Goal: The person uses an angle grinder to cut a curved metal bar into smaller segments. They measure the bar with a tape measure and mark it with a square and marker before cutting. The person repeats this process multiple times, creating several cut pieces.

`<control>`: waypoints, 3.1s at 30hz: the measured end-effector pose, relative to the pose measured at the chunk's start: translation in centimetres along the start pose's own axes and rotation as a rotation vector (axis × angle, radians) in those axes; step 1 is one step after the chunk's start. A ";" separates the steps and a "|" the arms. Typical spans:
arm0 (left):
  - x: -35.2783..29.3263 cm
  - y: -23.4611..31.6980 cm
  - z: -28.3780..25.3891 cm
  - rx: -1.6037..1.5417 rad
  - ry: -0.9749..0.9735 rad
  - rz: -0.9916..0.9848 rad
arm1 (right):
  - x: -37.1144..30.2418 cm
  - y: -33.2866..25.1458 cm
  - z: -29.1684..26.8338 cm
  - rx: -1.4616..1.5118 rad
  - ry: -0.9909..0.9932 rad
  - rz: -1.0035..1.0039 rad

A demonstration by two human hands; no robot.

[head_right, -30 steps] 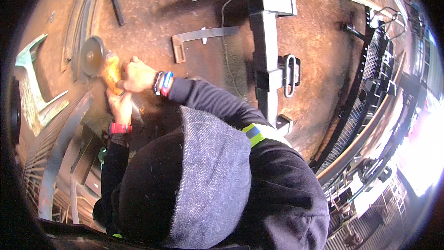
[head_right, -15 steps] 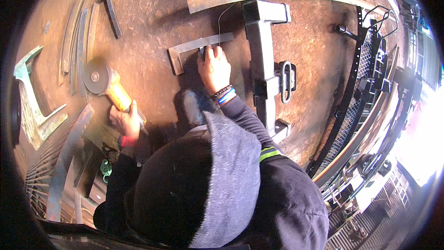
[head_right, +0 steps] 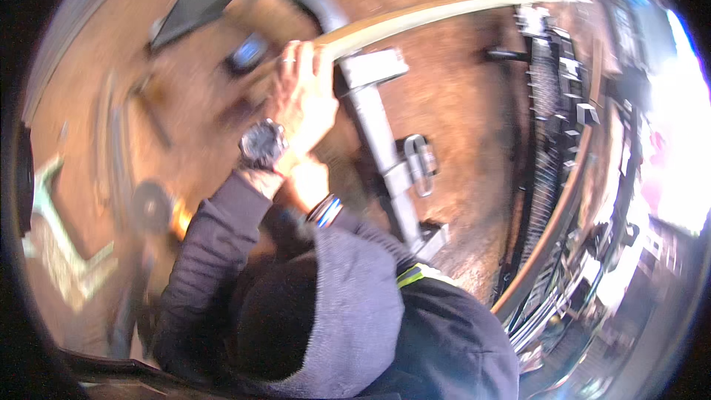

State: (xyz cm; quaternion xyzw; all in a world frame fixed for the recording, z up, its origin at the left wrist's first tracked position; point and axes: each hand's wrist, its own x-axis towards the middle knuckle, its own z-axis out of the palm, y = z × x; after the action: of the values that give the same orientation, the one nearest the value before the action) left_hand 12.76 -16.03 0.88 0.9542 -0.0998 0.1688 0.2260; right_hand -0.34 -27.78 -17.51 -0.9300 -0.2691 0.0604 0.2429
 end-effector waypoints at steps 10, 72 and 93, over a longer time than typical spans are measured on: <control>4.7 -6.6 7.1 0.165 -0.461 -0.131 | 1.7 -5.3 -6.8 0.308 -0.243 0.105; -23.7 -3.5 -7.3 -0.999 0.324 -0.904 | 9.2 -11.8 -13.1 0.498 -0.621 -0.303; -22.4 -5.5 -22.1 -0.791 0.088 -1.147 | 14.2 -9.4 -15.1 0.402 -0.943 -0.375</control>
State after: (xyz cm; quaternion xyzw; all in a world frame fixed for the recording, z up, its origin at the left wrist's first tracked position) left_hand -12.53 1.61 9.06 0.6946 0.3749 0.0125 0.6139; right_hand 10.92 -19.61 0.52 -0.6733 -0.4934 0.4768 0.2756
